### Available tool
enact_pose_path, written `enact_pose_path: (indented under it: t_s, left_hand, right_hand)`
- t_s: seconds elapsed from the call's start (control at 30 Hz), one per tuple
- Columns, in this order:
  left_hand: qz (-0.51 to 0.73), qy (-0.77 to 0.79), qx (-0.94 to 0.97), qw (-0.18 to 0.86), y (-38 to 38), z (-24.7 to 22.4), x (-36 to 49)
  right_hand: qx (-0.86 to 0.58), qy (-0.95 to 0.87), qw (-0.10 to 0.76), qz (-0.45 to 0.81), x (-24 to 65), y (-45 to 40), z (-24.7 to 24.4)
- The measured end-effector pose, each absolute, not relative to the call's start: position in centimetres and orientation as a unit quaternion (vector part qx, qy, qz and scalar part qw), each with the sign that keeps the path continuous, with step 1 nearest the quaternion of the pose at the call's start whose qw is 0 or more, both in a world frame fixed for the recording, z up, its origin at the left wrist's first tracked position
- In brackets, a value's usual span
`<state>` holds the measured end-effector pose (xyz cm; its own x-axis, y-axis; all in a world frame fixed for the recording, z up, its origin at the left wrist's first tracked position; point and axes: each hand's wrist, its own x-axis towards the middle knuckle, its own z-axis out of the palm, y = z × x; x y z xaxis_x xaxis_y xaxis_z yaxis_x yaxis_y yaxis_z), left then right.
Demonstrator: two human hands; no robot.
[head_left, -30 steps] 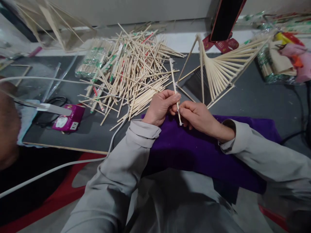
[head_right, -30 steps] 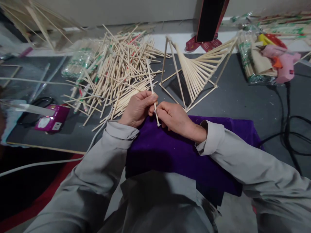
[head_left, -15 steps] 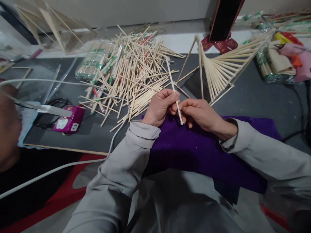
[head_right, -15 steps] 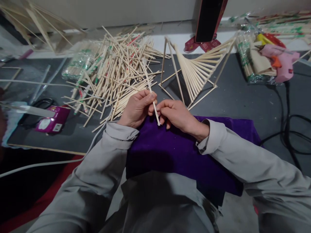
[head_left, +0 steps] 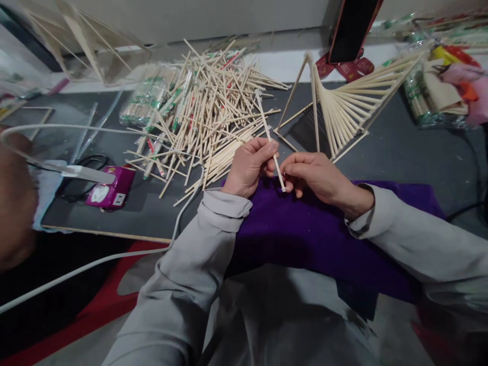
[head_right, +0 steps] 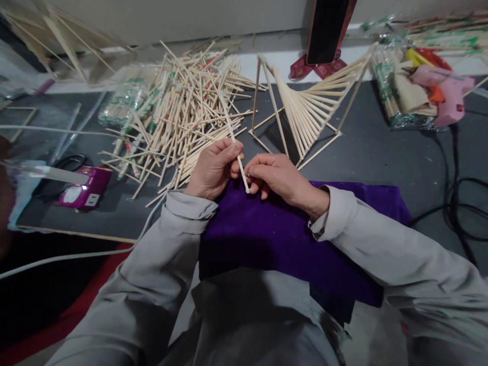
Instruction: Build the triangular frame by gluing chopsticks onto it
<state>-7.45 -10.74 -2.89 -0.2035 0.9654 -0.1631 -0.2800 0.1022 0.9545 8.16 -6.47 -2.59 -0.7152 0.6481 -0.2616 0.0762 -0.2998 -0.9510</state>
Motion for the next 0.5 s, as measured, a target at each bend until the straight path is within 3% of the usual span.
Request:
enact_pose_path:
  t_s: [0.3, 0.5]
  left_hand:
    - [0.590, 0.526, 0.303, 0.532, -10.58, -3.20, -7.41]
    - [0.594, 0.531, 0.315, 0.517, -10.64, -3.29, -7.17]
  right_hand:
    - [-0.319, -0.607, 0.171, 0.708, 8.22, -6.52, -2.37]
    - [-0.315, -0.709, 0.143, 0.614, 8.35, -6.79, -2.48]
